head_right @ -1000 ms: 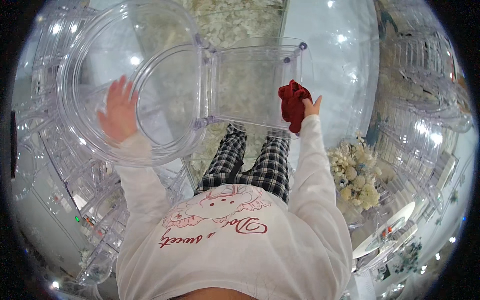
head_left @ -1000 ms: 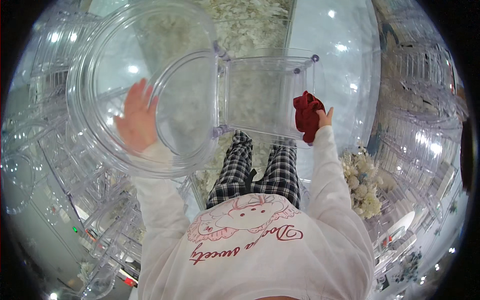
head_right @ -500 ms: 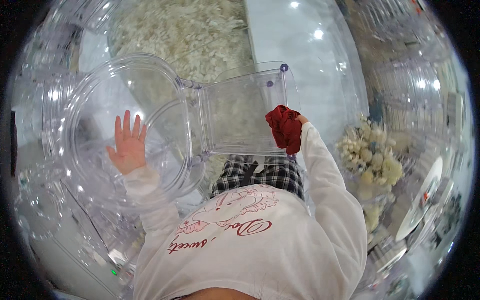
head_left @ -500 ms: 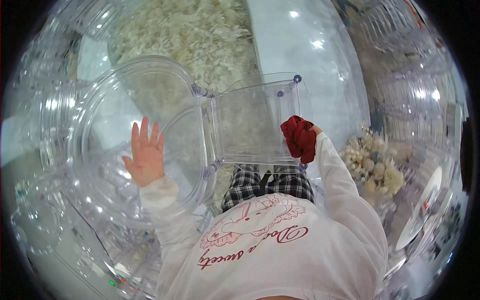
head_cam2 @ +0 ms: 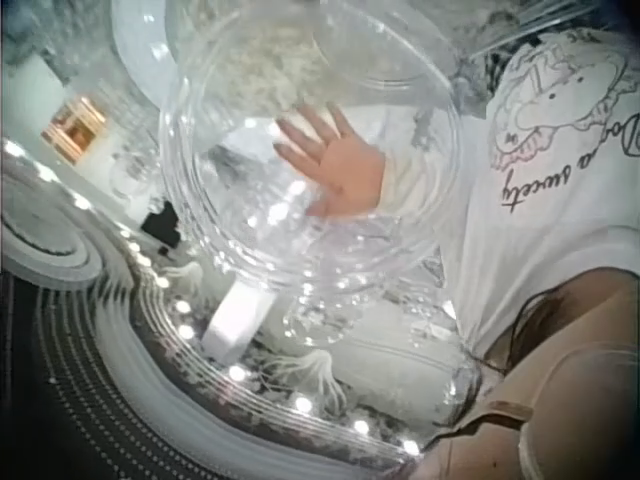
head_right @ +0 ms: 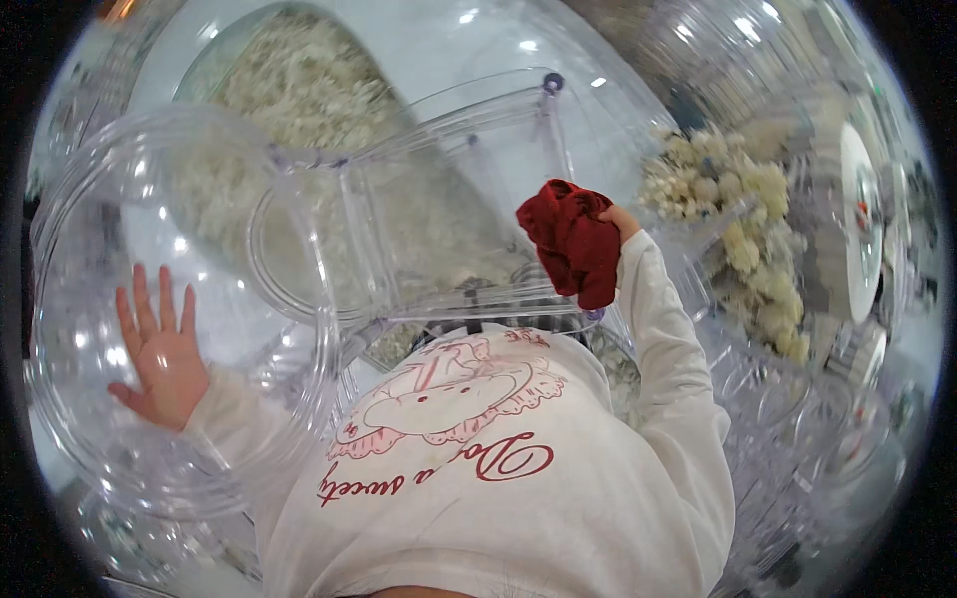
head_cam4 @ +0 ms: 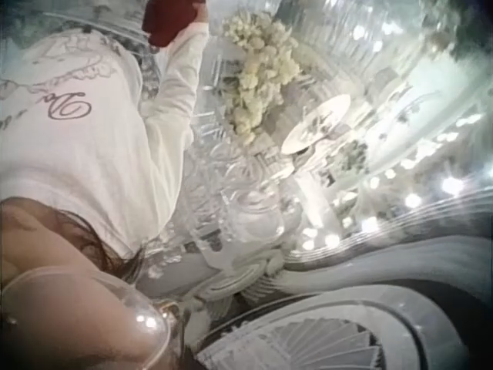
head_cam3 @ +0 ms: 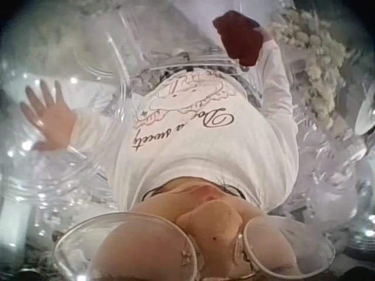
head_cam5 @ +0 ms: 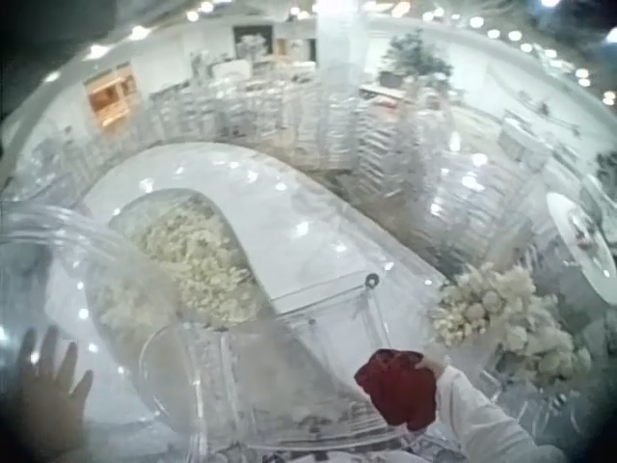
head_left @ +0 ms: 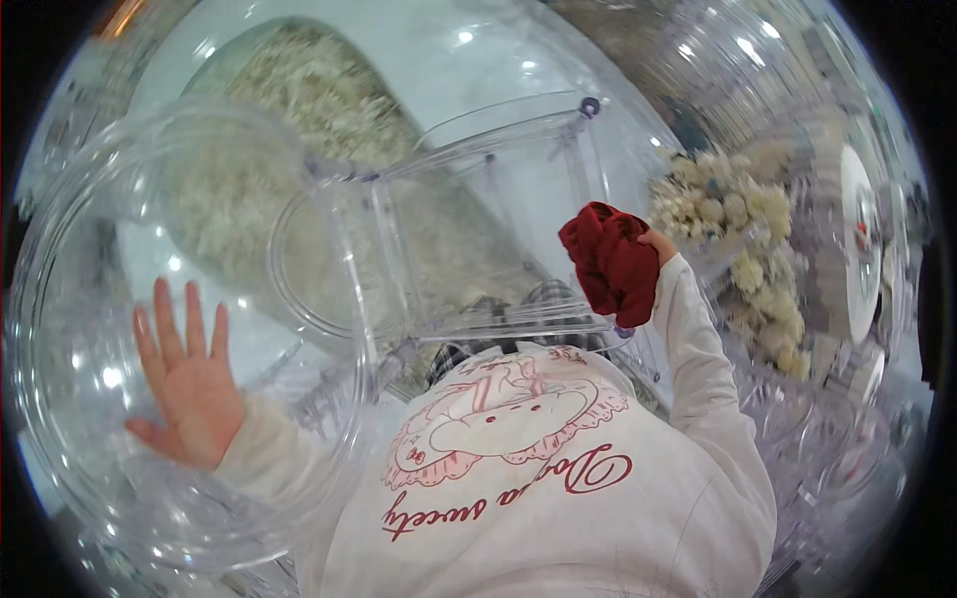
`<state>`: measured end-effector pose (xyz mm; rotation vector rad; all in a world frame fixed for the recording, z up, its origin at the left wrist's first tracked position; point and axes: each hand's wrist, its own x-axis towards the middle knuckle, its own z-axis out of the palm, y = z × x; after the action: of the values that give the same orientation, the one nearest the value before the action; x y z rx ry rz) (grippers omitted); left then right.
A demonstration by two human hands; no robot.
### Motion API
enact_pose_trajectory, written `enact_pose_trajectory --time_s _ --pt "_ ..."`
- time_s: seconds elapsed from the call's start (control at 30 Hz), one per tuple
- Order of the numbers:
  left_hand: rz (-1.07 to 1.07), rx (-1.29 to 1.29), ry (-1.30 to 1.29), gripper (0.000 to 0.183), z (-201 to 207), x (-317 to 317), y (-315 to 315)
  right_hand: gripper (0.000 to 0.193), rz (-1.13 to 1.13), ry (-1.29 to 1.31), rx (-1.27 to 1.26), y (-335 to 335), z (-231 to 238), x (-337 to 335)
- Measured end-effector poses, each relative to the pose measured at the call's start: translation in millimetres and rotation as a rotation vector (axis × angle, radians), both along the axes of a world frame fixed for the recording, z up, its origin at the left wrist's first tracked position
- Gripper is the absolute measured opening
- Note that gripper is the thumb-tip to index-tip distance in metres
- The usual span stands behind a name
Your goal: Cleaning and wiping down clear plastic chairs in an event hall.
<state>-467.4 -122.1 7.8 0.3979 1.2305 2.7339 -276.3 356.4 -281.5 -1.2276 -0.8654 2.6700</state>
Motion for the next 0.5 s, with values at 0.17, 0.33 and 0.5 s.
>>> enact_pose_trajectory --time_s 0.17,0.33,0.5 --pt "0.117 -0.217 -0.005 0.086 26 43 29 0.044 -0.217 -0.014 0.037 -30 25 61" --pt "-0.083 -0.186 0.022 0.085 17 68 50 0.043 -0.391 -0.027 0.044 -68 29 121" --pt "-0.398 -0.155 0.008 0.084 2 61 43 0.043 -0.535 -0.017 0.03 -128 39 181"
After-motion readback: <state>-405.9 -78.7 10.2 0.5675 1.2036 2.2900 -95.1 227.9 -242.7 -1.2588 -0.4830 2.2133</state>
